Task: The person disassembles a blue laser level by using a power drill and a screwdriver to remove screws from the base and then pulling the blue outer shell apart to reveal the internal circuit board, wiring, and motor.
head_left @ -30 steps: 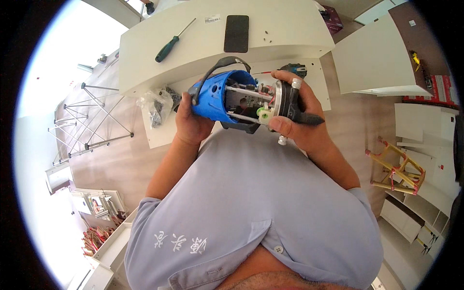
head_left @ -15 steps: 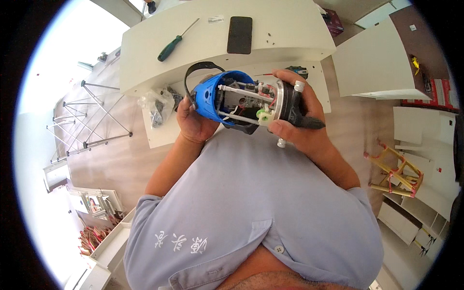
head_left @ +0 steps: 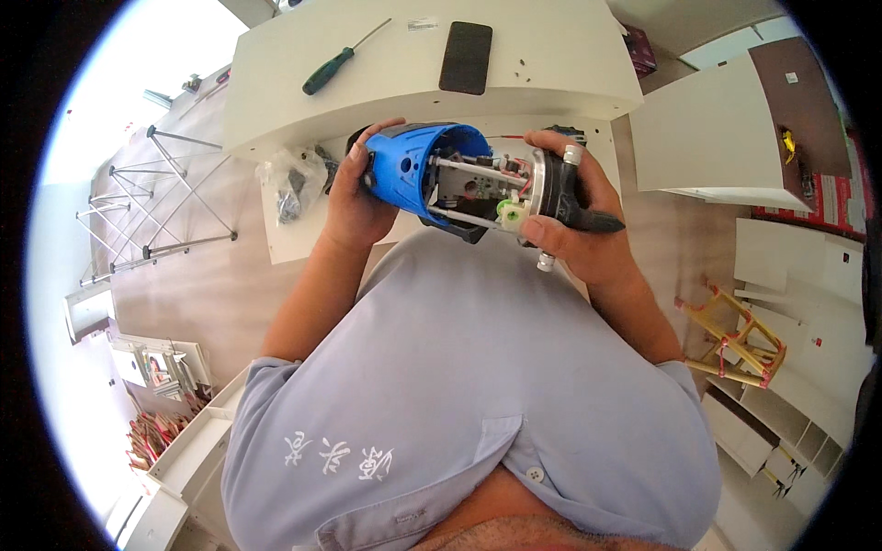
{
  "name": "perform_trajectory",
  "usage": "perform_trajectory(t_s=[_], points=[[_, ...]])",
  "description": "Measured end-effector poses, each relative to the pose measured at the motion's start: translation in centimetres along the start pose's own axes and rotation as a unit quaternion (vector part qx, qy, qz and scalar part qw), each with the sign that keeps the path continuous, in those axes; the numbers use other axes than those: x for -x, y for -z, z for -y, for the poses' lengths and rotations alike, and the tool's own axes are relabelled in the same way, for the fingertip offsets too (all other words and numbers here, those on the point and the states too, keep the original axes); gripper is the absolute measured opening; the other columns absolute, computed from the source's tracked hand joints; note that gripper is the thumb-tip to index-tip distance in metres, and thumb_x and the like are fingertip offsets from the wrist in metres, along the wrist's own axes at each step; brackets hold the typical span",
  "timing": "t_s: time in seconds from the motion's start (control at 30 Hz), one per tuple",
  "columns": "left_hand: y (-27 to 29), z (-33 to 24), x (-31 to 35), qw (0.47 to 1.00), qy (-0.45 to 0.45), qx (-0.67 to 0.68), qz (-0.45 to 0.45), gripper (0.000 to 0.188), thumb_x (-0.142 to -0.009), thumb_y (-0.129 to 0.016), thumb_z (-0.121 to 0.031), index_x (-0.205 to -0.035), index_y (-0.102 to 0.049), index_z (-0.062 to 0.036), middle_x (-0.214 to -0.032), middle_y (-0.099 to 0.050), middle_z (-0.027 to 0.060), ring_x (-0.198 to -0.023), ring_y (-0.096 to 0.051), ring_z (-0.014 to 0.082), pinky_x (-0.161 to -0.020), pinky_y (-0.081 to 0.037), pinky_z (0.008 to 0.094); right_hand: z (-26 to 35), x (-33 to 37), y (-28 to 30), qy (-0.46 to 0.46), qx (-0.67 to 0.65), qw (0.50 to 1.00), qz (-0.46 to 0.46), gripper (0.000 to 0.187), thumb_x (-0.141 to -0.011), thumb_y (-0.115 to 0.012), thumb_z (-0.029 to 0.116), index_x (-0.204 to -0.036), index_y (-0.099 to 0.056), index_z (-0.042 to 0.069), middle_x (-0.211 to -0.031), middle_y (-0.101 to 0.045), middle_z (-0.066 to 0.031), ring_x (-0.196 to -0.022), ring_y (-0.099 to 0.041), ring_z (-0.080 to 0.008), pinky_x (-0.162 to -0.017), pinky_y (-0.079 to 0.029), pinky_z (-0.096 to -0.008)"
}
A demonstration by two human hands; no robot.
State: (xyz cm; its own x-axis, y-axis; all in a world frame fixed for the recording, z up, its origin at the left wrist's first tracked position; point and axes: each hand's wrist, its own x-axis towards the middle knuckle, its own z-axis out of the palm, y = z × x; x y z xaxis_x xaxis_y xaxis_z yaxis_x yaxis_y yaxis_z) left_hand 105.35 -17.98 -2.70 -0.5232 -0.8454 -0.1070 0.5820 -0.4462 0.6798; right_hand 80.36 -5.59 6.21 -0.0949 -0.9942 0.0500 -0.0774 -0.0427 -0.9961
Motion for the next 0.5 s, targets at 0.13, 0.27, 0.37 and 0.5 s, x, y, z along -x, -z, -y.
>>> perform_trajectory(t_s=[0.13,0.27,0.37,0.5], points=[[0.1,-0.5,0.1,0.999,-0.010,-0.032,0.014,0.076,-0.098,-0.059,-0.057,-0.146,-0.047,0.0008,-0.136,-0.061,0.0206,-0.126,-0.062,0.0318,-0.109,-0.051,0.0460,0.4,-0.1,-0.4,-0.006,-0.036,0.999,-0.008,0.090,-0.075,-0.091,0.043,-0.145,-0.051,0.003,-0.125,-0.059,-0.0125,-0.113,-0.061,-0.0222,-0.097,-0.053,-0.0353],[0.3,-0.5,0.0,1.000,-0.019,0.002,0.017,0.079,-0.096,-0.060,-0.059,-0.147,-0.046,0.0009,-0.137,-0.061,0.0216,-0.127,-0.062,0.0325,-0.110,-0.050,0.0461,-0.4,-0.5,0.2,0.038,-0.015,0.999,0.003,0.089,-0.074,-0.091,0.042,-0.144,-0.052,0.003,-0.133,-0.058,-0.0151,-0.120,-0.059,-0.0243,-0.103,-0.050,-0.0369],[0.2,-0.3,-0.1,0.999,-0.014,0.025,0.023,0.081,-0.095,-0.061,-0.059,-0.147,-0.046,0.0011,-0.137,-0.060,0.0220,-0.127,-0.062,0.0330,-0.110,-0.050,0.0466,-0.8,-0.6,0.4,0.065,-0.043,0.997,0.012,0.091,-0.073,-0.090,0.043,-0.145,-0.052,0.003,-0.139,-0.056,-0.0180,-0.126,-0.057,-0.0267,-0.107,-0.047,-0.0390],[-0.3,0.0,0.3,0.999,-0.019,0.038,0.031,0.084,-0.093,-0.063,-0.061,-0.147,-0.046,0.0010,-0.138,-0.059,0.0232,-0.128,-0.060,0.0355,-0.112,-0.048,0.0482,-1.6,-0.5,0.1,0.111,-0.095,0.989,0.027,0.092,-0.071,-0.090,0.043,-0.145,-0.052,0.003,-0.143,-0.053,-0.0218,-0.131,-0.055,-0.0316,-0.111,-0.044,-0.0440]])
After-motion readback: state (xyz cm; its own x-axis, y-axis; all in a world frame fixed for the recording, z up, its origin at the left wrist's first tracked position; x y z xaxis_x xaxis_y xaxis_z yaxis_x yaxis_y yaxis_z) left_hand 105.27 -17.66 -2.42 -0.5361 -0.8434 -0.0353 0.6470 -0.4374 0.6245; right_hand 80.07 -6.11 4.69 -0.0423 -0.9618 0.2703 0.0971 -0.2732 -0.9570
